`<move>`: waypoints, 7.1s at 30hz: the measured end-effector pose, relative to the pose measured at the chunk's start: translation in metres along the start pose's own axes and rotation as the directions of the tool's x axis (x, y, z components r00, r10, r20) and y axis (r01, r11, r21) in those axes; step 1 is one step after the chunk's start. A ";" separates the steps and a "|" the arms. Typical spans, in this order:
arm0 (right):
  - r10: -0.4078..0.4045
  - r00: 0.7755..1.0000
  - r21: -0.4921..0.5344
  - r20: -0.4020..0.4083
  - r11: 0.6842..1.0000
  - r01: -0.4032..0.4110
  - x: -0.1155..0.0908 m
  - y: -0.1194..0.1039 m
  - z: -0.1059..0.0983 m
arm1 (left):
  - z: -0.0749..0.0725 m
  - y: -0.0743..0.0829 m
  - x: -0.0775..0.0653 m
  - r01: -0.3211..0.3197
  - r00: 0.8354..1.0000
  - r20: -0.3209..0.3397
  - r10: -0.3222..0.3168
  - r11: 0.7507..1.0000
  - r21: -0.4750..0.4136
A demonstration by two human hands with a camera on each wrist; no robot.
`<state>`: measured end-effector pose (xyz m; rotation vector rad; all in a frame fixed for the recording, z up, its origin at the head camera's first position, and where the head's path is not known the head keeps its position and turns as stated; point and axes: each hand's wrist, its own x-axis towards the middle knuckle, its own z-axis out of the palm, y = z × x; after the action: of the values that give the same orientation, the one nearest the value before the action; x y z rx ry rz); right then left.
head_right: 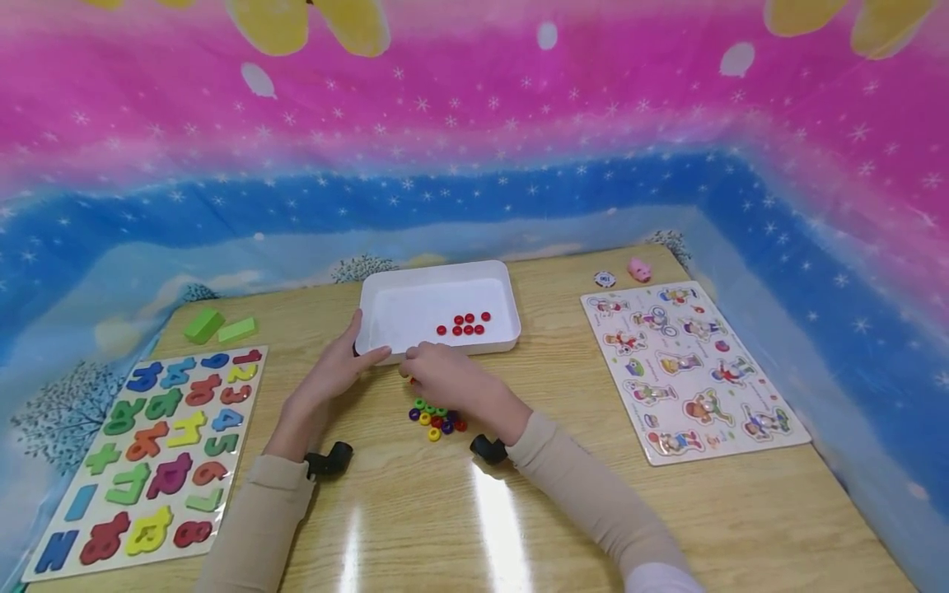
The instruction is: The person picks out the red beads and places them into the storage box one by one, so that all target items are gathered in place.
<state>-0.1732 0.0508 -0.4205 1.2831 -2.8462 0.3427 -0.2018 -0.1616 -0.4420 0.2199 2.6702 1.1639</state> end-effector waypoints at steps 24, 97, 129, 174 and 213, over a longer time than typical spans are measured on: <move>-0.074 0.994 -0.103 -0.075 0.992 0.066 -0.001 0.002 -0.003 | -0.001 0.000 0.001 -0.003 1.000 0.000 0.003 1.000 -0.002; -0.047 0.986 0.123 0.158 0.992 0.028 -0.074 0.009 -0.007 | -0.002 -0.003 0.003 0.022 1.000 0.014 -0.022 1.000 -0.004; 0.404 0.899 0.140 -0.168 0.913 -0.383 0.028 0.090 -0.003 | 0.005 0.002 0.005 0.017 1.000 0.007 -0.017 0.999 -0.029; -0.169 0.983 -0.055 0.074 0.983 0.174 -0.045 -0.009 -0.005 | -0.001 -0.001 0.003 0.032 0.999 0.015 -0.032 0.999 -0.012; 0.410 0.912 0.271 -0.015 0.880 -0.391 0.009 0.063 -0.032 | 0.001 -0.001 0.003 0.008 1.000 0.005 -0.008 1.000 -0.027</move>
<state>-0.2287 0.0915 -0.4015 0.6617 -3.0630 0.7761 -0.2045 -0.1611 -0.4440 0.2068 2.6466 1.1944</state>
